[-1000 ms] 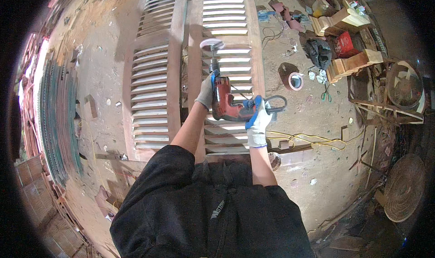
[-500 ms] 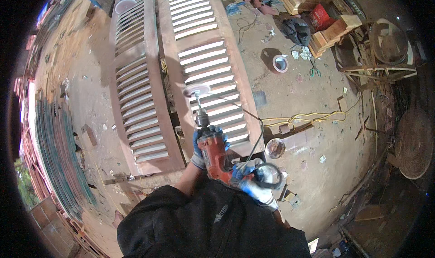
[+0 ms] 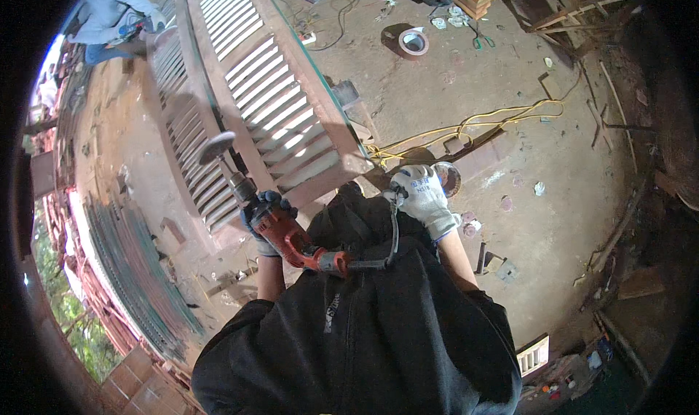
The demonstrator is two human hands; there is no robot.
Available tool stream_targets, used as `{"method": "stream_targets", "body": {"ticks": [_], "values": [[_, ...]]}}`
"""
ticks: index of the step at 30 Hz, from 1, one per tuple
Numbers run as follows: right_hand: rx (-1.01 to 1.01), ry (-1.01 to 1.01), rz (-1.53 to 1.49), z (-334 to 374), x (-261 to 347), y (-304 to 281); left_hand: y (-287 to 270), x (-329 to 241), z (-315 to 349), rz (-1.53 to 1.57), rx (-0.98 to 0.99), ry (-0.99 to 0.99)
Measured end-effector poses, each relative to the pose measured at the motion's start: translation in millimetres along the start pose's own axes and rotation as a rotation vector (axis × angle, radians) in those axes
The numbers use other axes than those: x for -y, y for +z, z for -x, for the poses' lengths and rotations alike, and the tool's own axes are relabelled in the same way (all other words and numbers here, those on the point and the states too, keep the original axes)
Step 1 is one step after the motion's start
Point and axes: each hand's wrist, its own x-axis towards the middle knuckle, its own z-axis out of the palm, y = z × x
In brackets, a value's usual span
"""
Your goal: The person uses a handheld power sander to smooth the surfaces of wooden louvered shutters. They move the sander systematically across the slats and frames, repositioning the shutters as needed to reach different areas. Another person is visible in the background performing a similar task.
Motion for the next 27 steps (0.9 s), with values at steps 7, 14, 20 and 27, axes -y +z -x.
{"method": "stream_targets", "body": {"ticks": [7,14,20,27], "values": [[0.080,0.217,-0.008,85,-88,17,14,78,42,-0.023,-0.031,0.098],[-0.021,0.280,-0.106,79,-184,-14,44,104,59,0.077,0.050,0.150],[-0.863,0.310,-0.644,19,-153,-135,58,111,35,0.133,0.046,0.216],[-1.021,0.232,-0.466,-48,-111,-176,43,108,-9,0.216,0.137,0.220]]}}
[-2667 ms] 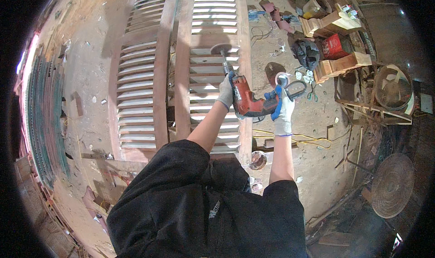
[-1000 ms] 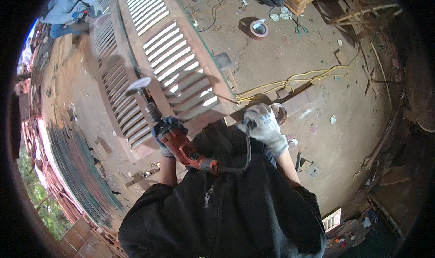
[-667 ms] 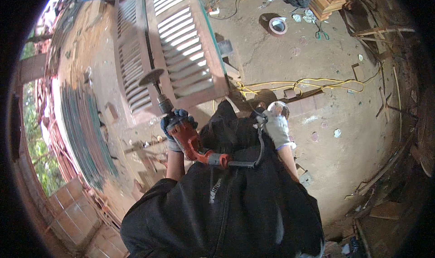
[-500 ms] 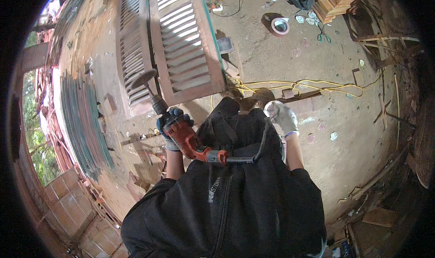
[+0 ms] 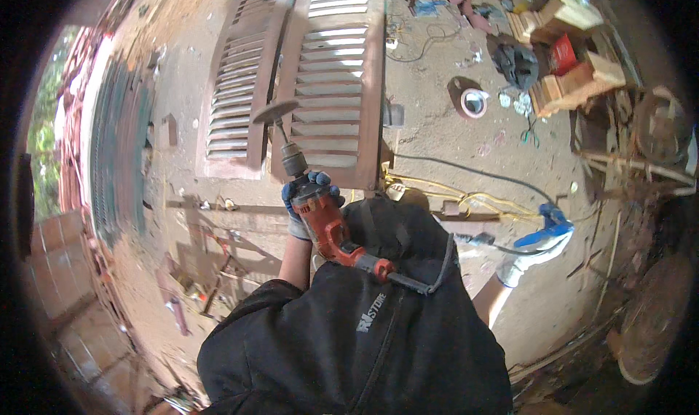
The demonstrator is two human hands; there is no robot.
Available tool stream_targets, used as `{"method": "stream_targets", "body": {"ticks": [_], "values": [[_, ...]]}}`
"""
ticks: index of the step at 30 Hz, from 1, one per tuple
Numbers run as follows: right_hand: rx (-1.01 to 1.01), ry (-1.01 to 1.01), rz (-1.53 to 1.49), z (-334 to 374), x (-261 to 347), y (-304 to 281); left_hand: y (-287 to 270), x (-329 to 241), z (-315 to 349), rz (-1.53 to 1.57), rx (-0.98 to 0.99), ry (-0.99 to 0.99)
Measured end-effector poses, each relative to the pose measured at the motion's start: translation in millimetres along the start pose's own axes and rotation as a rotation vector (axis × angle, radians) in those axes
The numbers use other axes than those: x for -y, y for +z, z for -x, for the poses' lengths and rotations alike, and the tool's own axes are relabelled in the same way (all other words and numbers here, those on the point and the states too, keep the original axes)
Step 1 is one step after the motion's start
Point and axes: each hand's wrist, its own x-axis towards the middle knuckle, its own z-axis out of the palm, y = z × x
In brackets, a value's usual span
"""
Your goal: The person uses a handheld power sander to smooth the surfaces of wooden louvered shutters. They move the sander systematically across the slats and frames, repositioning the shutters as needed to reach different areas. Another person is visible in the background performing a similar task.
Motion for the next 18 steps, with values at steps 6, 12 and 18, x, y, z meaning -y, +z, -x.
{"method": "stream_targets", "body": {"ticks": [6,12,18], "values": [[0.143,0.517,-0.553,15,-29,73,-19,-8,-5,0.063,0.104,0.174],[0.250,0.633,-0.574,18,-45,111,-36,1,24,0.023,-0.033,0.319],[0.371,0.568,-0.582,-26,-68,136,-35,36,31,0.058,-0.102,0.450]]}}
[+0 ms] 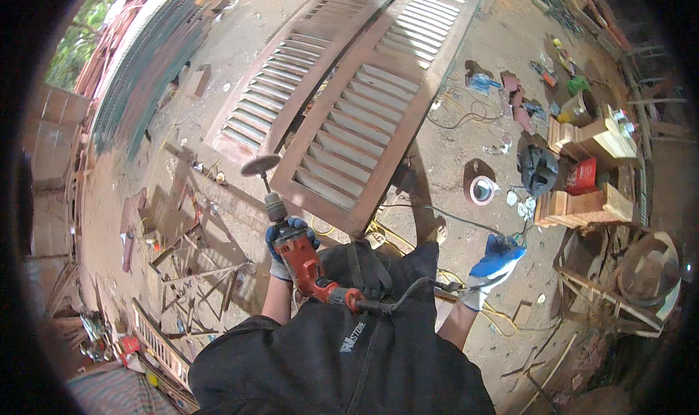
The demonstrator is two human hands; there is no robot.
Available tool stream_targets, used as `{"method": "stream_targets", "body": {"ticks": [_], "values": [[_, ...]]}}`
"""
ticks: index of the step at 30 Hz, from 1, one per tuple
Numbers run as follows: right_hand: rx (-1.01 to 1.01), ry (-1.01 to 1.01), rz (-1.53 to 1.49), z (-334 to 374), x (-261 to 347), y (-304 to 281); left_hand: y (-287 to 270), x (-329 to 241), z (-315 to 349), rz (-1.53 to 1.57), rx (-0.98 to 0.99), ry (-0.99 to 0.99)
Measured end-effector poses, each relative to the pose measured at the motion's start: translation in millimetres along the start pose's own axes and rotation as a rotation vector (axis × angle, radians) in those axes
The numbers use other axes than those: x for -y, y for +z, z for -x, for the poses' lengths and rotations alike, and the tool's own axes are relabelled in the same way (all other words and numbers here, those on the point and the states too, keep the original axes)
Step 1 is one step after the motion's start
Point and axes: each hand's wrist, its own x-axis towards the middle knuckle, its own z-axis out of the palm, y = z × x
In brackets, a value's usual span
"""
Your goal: The person uses a handheld power sander to smooth the surfaces of wooden louvered shutters. They move the sander systematically across the slats and frames, repositioning the shutters as needed to reach different areas. Another person is visible in the background performing a similar task.
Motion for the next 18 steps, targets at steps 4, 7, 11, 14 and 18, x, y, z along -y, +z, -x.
{"method": "stream_targets", "body": {"ticks": [4,7,11,14,18], "values": [[-0.022,0.093,-0.087,-50,1,-9,13,43,1,-0.072,-0.037,0.107],[0.020,0.030,-0.107,-102,21,-53,9,94,-5,-0.132,-0.030,0.140],[-0.062,-0.031,-0.221,-172,61,-144,31,159,-26,-0.121,0.046,0.087],[-0.185,-0.103,-0.304,-216,94,-209,65,200,-45,-0.137,-0.078,0.034],[0.018,0.021,-0.607,-252,154,-207,111,235,-59,-0.260,0.039,-0.001]]}}
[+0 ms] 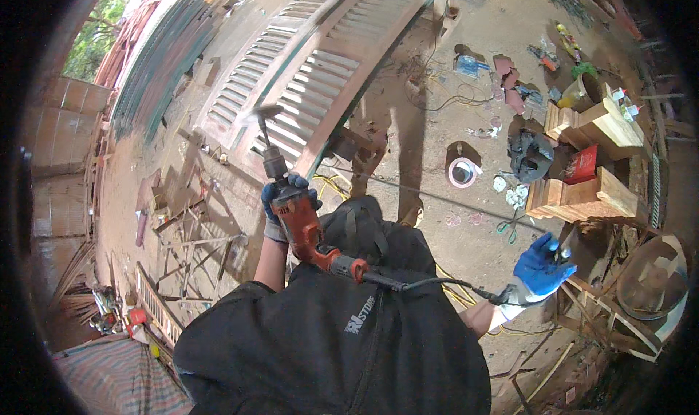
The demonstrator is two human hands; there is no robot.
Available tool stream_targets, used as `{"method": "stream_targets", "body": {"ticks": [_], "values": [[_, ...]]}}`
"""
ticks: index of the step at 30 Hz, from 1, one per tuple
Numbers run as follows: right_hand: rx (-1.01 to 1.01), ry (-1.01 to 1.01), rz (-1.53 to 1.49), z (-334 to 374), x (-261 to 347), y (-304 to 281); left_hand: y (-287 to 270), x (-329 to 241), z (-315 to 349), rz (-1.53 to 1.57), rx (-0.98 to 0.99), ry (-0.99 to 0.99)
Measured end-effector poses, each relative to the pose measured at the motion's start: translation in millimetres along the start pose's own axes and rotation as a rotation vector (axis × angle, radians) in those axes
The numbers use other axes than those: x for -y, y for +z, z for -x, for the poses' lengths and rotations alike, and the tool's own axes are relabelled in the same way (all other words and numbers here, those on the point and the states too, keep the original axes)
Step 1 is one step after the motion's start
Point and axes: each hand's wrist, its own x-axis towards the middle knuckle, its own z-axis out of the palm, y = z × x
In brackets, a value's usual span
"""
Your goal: The person uses a handheld power sander to smooth the surfaces of wooden louvered shutters. They move the sander systematically across the slats and frames, repositioning the shutters as needed to reach different areas. Another person is visible in the background performing a similar task.
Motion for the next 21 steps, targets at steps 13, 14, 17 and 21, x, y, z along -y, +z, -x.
{"method": "stream_targets", "body": {"ticks": [13,14,17,21], "values": [[0.123,-0.249,0.164,-92,70,-30,49,62,36,0.013,-0.024,0.191],[0.140,-0.206,0.203,-98,57,-30,50,65,34,0.001,-0.028,0.186],[0.187,-0.105,0.344,-114,18,-48,51,69,25,-0.026,-0.026,0.151],[0.477,0.121,0.850,-126,-71,-90,60,72,25,-0.077,-0.104,0.181]]}}
